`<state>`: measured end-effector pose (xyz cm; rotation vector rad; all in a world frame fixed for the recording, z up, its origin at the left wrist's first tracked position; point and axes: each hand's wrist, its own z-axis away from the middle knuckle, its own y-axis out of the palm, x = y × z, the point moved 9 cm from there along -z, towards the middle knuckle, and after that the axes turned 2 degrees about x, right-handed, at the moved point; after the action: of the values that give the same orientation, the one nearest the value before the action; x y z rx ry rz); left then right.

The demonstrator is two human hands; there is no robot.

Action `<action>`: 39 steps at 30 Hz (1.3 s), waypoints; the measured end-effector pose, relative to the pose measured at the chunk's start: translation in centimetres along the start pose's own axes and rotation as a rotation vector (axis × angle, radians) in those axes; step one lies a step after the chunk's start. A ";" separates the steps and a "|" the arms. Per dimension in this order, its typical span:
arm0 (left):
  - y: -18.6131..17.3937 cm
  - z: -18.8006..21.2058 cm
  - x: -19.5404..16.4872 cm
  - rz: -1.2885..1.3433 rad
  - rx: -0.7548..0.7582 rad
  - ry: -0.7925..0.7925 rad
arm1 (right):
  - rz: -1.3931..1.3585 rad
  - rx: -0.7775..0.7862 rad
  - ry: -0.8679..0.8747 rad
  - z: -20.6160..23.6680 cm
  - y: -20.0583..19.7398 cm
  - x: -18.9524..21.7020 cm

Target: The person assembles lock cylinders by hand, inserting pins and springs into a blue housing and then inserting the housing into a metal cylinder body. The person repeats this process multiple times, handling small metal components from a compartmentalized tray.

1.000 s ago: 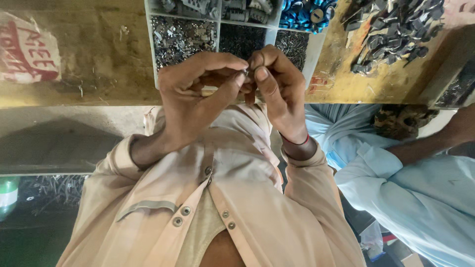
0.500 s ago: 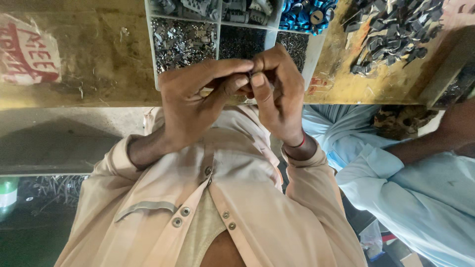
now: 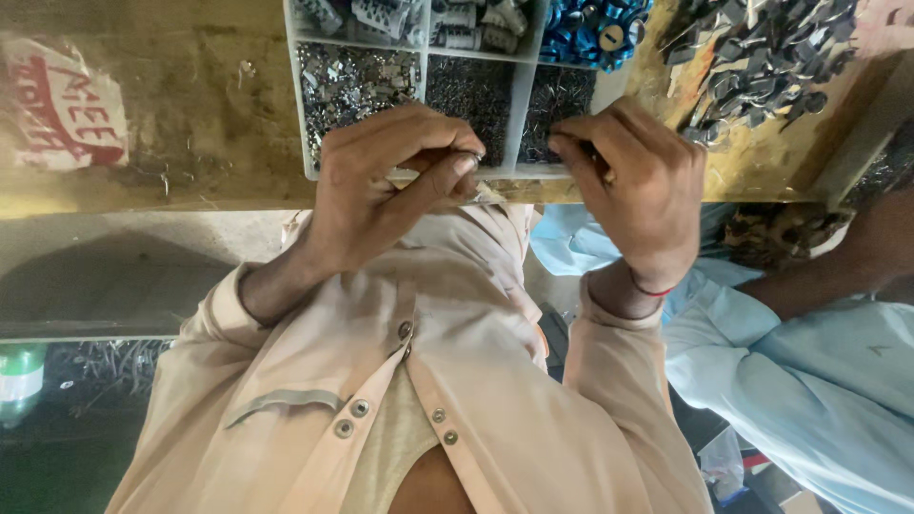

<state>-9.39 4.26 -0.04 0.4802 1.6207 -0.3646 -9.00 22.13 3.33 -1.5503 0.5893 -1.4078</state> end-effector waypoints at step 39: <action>3.1 1.1 2.5 0.320 -0.044 -0.241 | -0.747 -0.205 0.146 4.7 5.6 -1.5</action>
<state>-7.03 6.57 -2.53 0.6264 1.2905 -0.1390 -3.62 22.31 -1.78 -1.9512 0.2367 -2.0777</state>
